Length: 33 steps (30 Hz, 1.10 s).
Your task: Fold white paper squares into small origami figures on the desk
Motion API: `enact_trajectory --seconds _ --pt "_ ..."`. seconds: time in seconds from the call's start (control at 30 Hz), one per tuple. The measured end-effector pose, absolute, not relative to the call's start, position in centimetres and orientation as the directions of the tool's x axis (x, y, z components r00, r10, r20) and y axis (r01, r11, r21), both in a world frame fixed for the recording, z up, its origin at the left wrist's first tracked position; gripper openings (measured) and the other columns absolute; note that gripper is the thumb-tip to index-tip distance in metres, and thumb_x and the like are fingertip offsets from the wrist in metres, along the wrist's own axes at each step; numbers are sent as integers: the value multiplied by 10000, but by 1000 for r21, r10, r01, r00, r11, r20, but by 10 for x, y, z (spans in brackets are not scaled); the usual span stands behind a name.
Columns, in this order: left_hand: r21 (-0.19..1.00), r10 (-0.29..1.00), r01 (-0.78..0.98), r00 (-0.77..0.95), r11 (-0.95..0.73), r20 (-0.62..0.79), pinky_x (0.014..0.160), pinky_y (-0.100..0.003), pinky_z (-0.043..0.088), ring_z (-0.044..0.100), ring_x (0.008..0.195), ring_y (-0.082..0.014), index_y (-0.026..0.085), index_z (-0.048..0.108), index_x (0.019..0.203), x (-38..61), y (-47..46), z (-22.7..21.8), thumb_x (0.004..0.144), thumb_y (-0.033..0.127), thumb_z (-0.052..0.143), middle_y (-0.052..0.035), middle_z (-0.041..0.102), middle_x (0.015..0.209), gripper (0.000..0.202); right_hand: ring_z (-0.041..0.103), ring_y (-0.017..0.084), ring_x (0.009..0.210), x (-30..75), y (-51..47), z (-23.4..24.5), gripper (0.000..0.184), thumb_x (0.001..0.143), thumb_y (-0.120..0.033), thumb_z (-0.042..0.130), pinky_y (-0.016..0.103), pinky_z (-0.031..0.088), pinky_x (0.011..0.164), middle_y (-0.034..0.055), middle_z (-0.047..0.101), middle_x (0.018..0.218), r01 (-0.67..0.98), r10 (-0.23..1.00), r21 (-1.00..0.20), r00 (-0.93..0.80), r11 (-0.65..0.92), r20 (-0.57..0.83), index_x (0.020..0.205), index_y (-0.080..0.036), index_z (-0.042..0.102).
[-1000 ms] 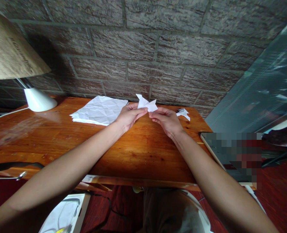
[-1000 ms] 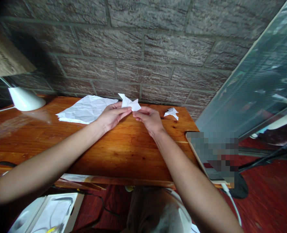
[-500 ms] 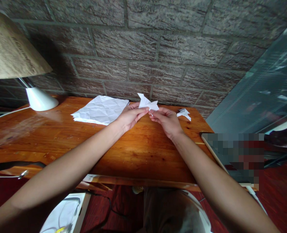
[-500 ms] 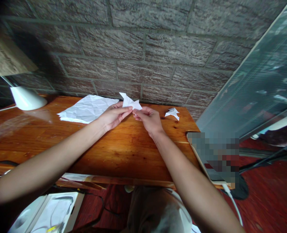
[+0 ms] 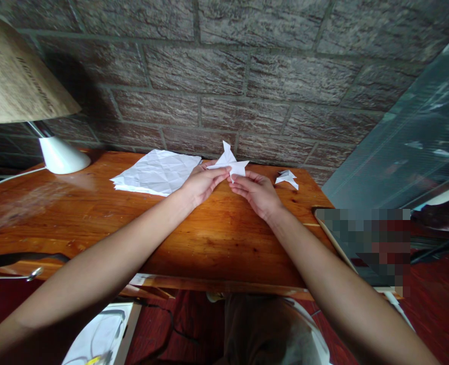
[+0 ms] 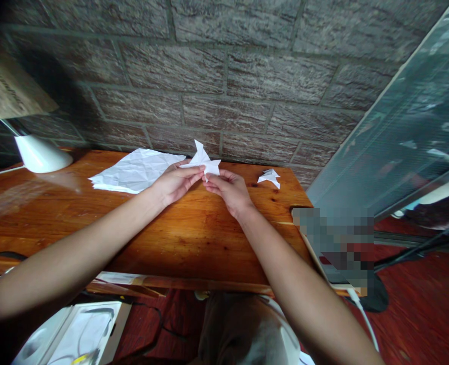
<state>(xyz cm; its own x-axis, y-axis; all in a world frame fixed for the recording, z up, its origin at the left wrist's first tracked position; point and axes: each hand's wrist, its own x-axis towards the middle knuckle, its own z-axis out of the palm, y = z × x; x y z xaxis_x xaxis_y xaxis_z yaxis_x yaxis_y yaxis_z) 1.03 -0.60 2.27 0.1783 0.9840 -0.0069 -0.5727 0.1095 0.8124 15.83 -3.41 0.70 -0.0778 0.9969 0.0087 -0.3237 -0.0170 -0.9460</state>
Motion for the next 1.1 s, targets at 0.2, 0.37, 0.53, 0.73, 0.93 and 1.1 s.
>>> enact_trajectory --seconds 0.2,0.37,0.53,0.73,0.93,1.1 --pt "843 970 -520 241 139 -12 684 -182 526 644 605 -76 64 720 667 10 -6 19 670 7 777 -42 716 646 81 683 77 654 158 -36 7 82 746 -199 820 183 557 687 4 771 772 -270 996 -963 -81 10 33 795 -179 757" --pt "826 974 -546 227 140 -15 712 -169 553 652 612 -71 66 720 640 12 -6 17 694 7 774 -41 717 637 97 687 74 655 158 -34 5 70 761 -174 805 173 562 673 5 771 775 -266 997 -963 -61 35 53 819 -173 767" --pt "798 987 -584 136 147 -82 742 -156 566 677 652 -67 80 682 612 14 -7 18 693 -29 781 -40 728 670 168 719 97 690 155 -33 3 78 759 -142 814 215 609 740 11 774 791 -267 998 -964 -54 15 31 806 -165 756" --pt "809 993 -580 113 99 -40 775 -191 571 693 685 -84 85 677 634 15 -7 17 666 -8 823 -42 739 698 176 718 97 681 155 -34 5 171 714 -188 873 228 627 766 14 784 796 -273 997 -962 -71 3 23 842 -170 761" --pt "825 994 -562 105 51 10 801 -224 556 672 665 -85 104 649 585 14 -5 13 637 28 849 -31 718 660 220 732 108 702 156 -35 5 146 734 -178 856 242 628 794 27 793 811 -290 996 -957 -84 -20 5 846 -173 764" --pt "839 993 -543 112 27 41 833 -246 545 665 682 -90 116 647 590 14 -7 14 609 53 862 -24 715 671 225 736 109 714 156 -36 5 115 751 -157 836 248 627 808 31 799 822 -298 996 -954 -84 -28 -3 840 -171 766"
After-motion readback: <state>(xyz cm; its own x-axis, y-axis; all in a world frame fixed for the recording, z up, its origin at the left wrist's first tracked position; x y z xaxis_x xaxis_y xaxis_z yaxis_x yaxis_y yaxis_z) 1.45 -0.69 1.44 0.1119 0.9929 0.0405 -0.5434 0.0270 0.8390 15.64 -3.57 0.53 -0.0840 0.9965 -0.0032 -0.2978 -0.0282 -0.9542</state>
